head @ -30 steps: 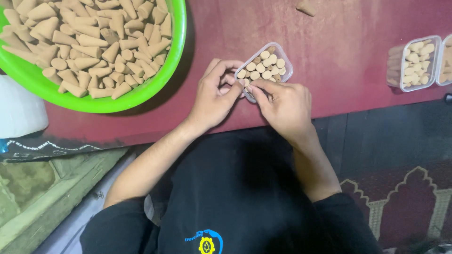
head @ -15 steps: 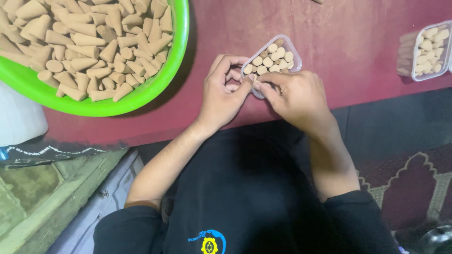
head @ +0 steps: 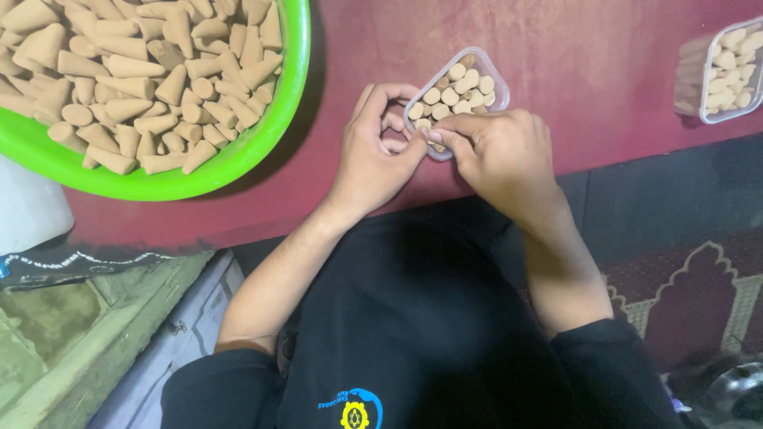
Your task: Packing incense cones from a large bowl and table surface into small plastic containers.
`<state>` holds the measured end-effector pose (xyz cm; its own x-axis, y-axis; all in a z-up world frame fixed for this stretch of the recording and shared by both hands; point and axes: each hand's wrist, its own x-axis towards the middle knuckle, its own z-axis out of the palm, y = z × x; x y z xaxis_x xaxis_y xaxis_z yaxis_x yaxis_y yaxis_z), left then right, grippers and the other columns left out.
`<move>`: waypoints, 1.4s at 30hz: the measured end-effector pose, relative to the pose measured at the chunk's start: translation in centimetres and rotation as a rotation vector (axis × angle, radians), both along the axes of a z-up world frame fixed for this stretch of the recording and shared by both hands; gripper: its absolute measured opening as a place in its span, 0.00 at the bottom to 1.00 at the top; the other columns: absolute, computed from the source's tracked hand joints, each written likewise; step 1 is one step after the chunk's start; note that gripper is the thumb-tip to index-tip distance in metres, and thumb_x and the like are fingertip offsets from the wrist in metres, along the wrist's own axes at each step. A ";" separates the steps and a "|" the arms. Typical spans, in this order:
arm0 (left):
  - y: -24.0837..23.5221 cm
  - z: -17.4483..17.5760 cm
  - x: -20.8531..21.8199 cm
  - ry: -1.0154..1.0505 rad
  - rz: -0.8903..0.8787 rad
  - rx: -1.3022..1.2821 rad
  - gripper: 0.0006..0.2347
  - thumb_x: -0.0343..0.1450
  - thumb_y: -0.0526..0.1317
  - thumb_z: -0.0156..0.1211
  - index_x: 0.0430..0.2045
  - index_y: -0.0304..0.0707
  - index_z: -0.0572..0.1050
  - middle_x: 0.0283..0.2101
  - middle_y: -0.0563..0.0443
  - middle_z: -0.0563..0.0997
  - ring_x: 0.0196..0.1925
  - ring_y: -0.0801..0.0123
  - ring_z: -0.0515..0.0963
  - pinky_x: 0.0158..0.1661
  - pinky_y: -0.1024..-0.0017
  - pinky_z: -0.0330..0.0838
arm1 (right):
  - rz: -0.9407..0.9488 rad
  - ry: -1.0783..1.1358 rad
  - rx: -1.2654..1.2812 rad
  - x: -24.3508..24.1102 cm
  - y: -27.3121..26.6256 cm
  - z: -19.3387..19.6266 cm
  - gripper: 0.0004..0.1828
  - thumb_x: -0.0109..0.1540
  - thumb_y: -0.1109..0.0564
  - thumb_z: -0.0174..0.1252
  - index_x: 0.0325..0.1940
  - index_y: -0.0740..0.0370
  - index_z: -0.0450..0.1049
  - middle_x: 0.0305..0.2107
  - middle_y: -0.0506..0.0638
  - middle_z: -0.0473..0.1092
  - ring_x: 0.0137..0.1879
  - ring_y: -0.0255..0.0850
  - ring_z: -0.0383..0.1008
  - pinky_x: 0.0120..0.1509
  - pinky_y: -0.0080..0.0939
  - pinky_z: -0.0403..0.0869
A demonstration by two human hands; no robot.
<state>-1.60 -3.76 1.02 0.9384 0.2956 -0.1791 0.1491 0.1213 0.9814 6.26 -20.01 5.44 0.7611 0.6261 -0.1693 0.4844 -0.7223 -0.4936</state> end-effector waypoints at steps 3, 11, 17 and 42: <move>0.3 0.5 0.6 0.062 -0.039 0.083 0.16 0.65 0.29 0.63 0.46 0.39 0.73 0.45 0.49 0.72 0.32 0.74 0.77 0.31 0.76 0.84 | 0.011 -0.124 0.016 -0.5 -0.7 -1.5 0.04 0.67 0.50 0.65 0.42 0.44 0.86 0.26 0.46 0.78 0.33 0.53 0.78 0.33 0.52 0.71; 0.8 1.2 1.1 0.145 -0.170 0.194 0.19 0.61 0.33 0.64 0.45 0.51 0.71 0.47 0.56 0.71 0.39 0.77 0.70 0.33 0.82 0.77 | 0.027 -0.184 0.089 -0.8 -0.7 -1.5 0.07 0.69 0.50 0.63 0.43 0.48 0.86 0.33 0.45 0.81 0.35 0.47 0.80 0.31 0.50 0.66; 0.6 2.0 1.3 0.236 -0.200 0.206 0.17 0.63 0.34 0.62 0.45 0.50 0.70 0.47 0.56 0.70 0.38 0.77 0.71 0.37 0.80 0.73 | 0.042 -0.139 0.083 -0.5 -0.6 -1.1 0.10 0.69 0.51 0.59 0.41 0.47 0.86 0.26 0.45 0.77 0.28 0.48 0.74 0.27 0.50 0.62; -0.4 1.1 0.9 0.192 -0.187 0.374 0.16 0.67 0.40 0.57 0.50 0.45 0.67 0.50 0.51 0.71 0.45 0.65 0.78 0.44 0.66 0.73 | 0.048 -0.063 0.071 0.3 -0.4 -0.8 0.11 0.69 0.50 0.59 0.42 0.49 0.87 0.32 0.44 0.81 0.32 0.48 0.79 0.31 0.48 0.69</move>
<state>-0.75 -4.18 2.07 0.9419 0.2019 -0.2684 0.3184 -0.2826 0.9049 6.57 -20.44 4.67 0.7378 0.6707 -0.0758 0.5494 -0.6620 -0.5099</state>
